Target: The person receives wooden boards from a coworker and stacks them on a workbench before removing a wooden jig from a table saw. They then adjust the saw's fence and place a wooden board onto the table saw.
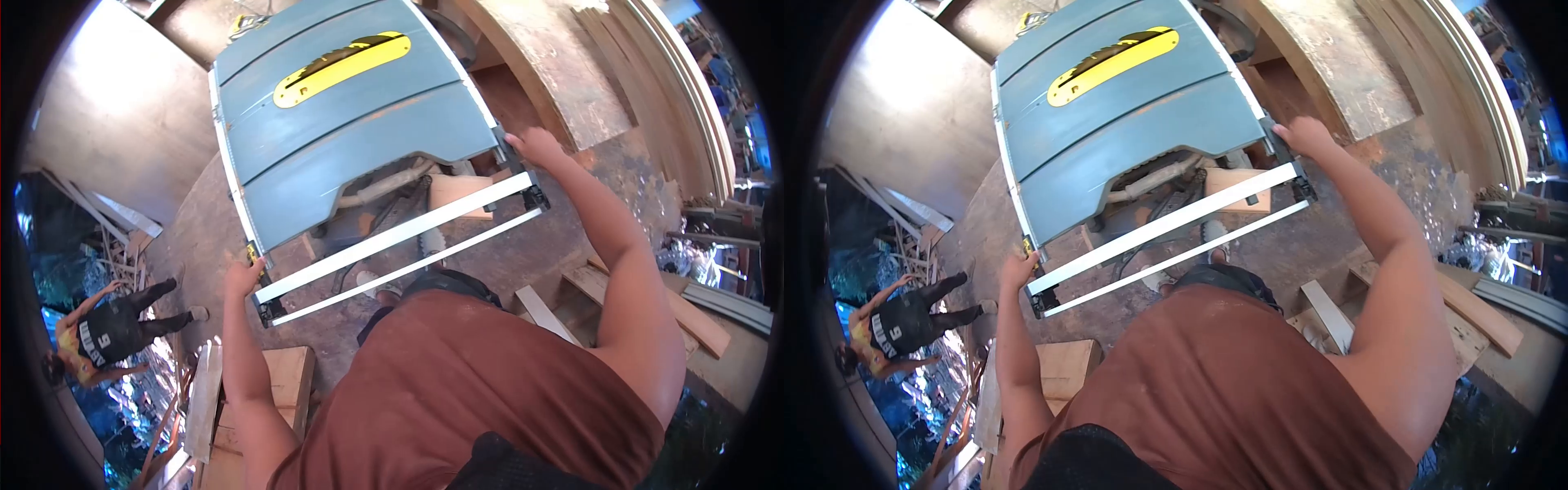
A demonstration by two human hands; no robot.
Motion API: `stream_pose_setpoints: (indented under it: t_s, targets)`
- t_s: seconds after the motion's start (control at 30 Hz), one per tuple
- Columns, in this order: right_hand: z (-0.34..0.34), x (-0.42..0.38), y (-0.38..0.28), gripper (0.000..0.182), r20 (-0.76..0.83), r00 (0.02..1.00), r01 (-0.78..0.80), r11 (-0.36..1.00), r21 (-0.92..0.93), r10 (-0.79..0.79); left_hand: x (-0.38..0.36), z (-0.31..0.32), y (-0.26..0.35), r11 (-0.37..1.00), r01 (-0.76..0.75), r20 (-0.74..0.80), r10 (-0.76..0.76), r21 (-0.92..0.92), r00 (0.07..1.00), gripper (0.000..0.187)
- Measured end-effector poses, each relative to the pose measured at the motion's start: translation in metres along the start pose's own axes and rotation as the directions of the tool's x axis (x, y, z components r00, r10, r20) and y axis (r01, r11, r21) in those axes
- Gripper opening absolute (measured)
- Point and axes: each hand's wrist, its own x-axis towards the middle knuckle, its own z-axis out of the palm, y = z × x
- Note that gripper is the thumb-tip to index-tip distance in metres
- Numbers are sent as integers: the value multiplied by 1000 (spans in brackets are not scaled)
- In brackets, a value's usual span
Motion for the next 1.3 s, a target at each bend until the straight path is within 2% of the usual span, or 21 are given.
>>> stream_pose_setpoints:
  t_s: [0.13, 0.17, 0.23, 0.27, 0.3, 0.4, 0.47, 0.53, 0.57, 0.6, 0.67, 0.7, 0.87, 1.0, 1.07, 1.13, 1.17, 1.2, 1.23, 1.27, 1.3]
  targets:
    - [20, -15, 18, 61, 26, 995, 77, 918, 390, -95, 5, 7, -11, 993, -19, 7, 20, -115, 1000, 71]
    - [21, -18, 23, 62, 101, 993, 3, 847, 532, -67, -3, 9, -14, 939, -14, 48, 32, -343, 998, 70]
    - [24, -23, 30, 63, 204, 979, -152, 689, 708, 7, -12, 22, -33, 692, 134, 176, -10, -709, 984, 75]
    - [26, -31, 31, 64, 236, 969, -226, 618, 753, 67, -29, 31, -34, 495, 64, 98, 43, -866, 994, 75]
    - [25, -42, 27, 63, 192, 977, -211, 511, 834, 91, -49, 44, -26, 264, -19, -1, 67, -964, 998, 76]
    - [83, -61, 46, 60, -81, 991, 59, 187, 981, 110, -92, 84, -34, -42, -219, -223, 159, -975, 962, 68]
    - [99, -111, 22, 59, -233, 951, 163, 311, 936, 203, -118, 105, -31, 168, -426, -415, 98, -889, 905, 74]
    - [106, -168, -45, 69, 138, 868, -14, -254, 967, 478, -139, 106, -29, 315, -542, -530, 130, -779, 838, 75]
    - [114, -190, -72, 74, 263, 891, -80, -441, 894, 370, -144, 100, -32, 310, -548, -538, 125, -777, 834, 75]
    - [125, -208, -98, 80, 365, 899, -152, -606, 781, 244, -145, 93, -38, 450, -594, -564, 216, -667, 797, 80]
    - [149, -228, -153, 93, 227, 970, -222, -710, 668, -90, -135, 91, -58, 550, -645, -575, 325, -531, 751, 84]
    - [149, -231, -187, 89, 157, 985, -164, -719, 675, -78, -122, 91, -68, 550, -696, -587, 399, -461, 705, 88]
    - [149, -216, -254, 53, 8, 989, 95, -669, 738, 149, -93, 85, -87, 409, -880, -734, 517, -240, 441, 104]
    - [86, -217, -260, 37, -149, 952, 260, -453, 852, 267, -99, 66, -83, 232, -905, -727, 539, -357, 425, 115]
    - [50, -194, -262, 36, -128, 949, 214, -290, 933, 289, -79, 67, -67, 164, -905, -742, 526, -392, 417, 103]
    - [24, -173, -274, 38, -96, 965, 138, -164, 977, 243, -63, 62, -48, 20, -765, -699, 388, -644, 600, 86]
    - [18, -161, -275, 39, -27, 966, 44, -58, 997, 257, -55, 57, -43, 72, -720, -650, 374, -690, 661, 65]
    - [9, -151, -278, 40, 33, 962, -47, 46, 998, 273, -44, 54, -41, 60, -725, -656, 379, -686, 652, 65]
    - [5, -145, -280, 45, 38, 955, -114, 246, 963, 293, -33, 52, -44, 222, -686, -571, 413, -693, 710, 60]
    - [0, -142, -282, 45, 34, 955, -109, 241, 964, 296, -35, 45, -45, 381, -635, -481, 427, -672, 765, 58]
    - [-7, -139, -285, 47, -50, 966, -141, 677, 722, 255, -39, 41, -46, 518, -577, -402, 417, -631, 815, 56]
